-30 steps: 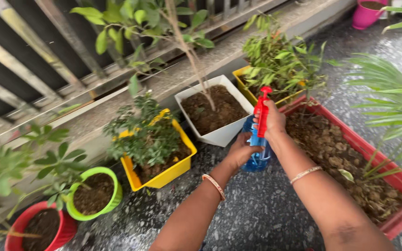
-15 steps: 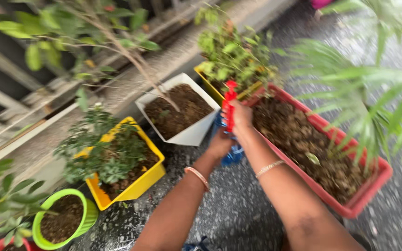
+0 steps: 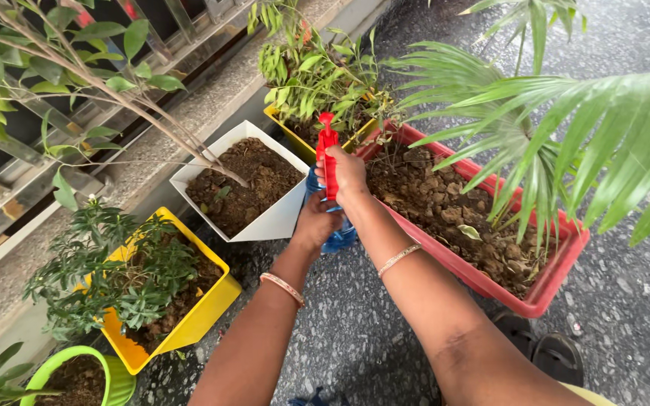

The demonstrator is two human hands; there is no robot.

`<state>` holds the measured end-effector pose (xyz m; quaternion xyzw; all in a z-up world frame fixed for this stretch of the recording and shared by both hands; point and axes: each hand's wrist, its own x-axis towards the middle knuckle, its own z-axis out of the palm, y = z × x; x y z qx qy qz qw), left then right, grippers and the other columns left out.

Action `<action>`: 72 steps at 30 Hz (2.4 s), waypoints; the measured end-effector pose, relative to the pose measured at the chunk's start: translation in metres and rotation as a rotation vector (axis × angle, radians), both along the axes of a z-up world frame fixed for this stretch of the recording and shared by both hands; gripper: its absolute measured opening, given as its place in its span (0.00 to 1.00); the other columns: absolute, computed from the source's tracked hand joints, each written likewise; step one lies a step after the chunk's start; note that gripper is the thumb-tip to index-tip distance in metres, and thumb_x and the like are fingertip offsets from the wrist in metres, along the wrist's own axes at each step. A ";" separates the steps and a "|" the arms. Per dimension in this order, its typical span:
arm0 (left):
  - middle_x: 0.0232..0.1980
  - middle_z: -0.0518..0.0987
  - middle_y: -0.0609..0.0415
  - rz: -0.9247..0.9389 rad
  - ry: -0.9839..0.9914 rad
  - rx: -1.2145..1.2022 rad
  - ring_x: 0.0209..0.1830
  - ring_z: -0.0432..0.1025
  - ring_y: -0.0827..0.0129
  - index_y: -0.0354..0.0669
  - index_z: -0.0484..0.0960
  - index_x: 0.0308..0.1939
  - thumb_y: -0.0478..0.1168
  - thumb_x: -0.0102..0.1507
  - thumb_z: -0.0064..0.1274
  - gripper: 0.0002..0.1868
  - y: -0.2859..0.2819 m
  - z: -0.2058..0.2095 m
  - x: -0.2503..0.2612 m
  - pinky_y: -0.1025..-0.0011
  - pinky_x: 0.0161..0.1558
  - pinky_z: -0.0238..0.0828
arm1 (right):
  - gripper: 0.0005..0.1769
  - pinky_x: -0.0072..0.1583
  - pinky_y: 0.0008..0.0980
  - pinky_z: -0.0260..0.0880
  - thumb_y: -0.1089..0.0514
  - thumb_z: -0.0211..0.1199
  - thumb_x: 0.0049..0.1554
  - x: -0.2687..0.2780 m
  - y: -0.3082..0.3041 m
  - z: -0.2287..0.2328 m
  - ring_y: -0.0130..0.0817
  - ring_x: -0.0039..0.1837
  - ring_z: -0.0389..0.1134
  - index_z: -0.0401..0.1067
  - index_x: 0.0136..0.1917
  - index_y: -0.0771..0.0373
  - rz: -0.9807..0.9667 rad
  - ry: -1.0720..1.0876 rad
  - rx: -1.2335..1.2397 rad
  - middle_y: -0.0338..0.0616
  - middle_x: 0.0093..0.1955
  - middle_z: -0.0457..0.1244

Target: The person uses a blue spray bottle with a red nozzle to mist water onto several potted plants arranged on a balcony floor. The person sprays the leaves and soil of each plant in sequence, moving from one pot to the next.

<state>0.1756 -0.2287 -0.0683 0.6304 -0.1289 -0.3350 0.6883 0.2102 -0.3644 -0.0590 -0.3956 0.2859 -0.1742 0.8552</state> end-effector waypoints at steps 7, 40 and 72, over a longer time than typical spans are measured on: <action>0.62 0.76 0.43 -0.027 0.056 -0.092 0.47 0.76 0.66 0.35 0.56 0.76 0.21 0.53 0.52 0.46 0.006 0.017 -0.016 0.75 0.39 0.73 | 0.18 0.35 0.31 0.73 0.49 0.67 0.54 -0.018 0.012 0.015 0.34 0.33 0.71 0.76 0.44 0.68 -0.052 -0.007 -0.039 0.48 0.36 0.69; 0.55 0.80 0.49 -0.056 0.034 -0.005 0.49 0.76 0.70 0.44 0.53 0.80 0.33 0.52 0.55 0.52 0.030 0.066 -0.037 0.74 0.49 0.72 | 0.18 0.35 0.31 0.74 0.52 0.65 0.54 -0.023 0.013 0.015 0.35 0.34 0.72 0.75 0.48 0.71 -0.050 -0.021 -0.080 0.50 0.38 0.70; 0.73 0.67 0.54 -0.026 0.057 -0.001 0.60 0.69 0.66 0.55 0.49 0.81 0.37 0.49 0.55 0.55 0.029 0.076 -0.053 0.61 0.58 0.67 | 0.16 0.36 0.29 0.74 0.53 0.68 0.55 -0.030 0.014 0.019 0.33 0.34 0.71 0.74 0.47 0.69 -0.107 -0.040 -0.027 0.47 0.38 0.70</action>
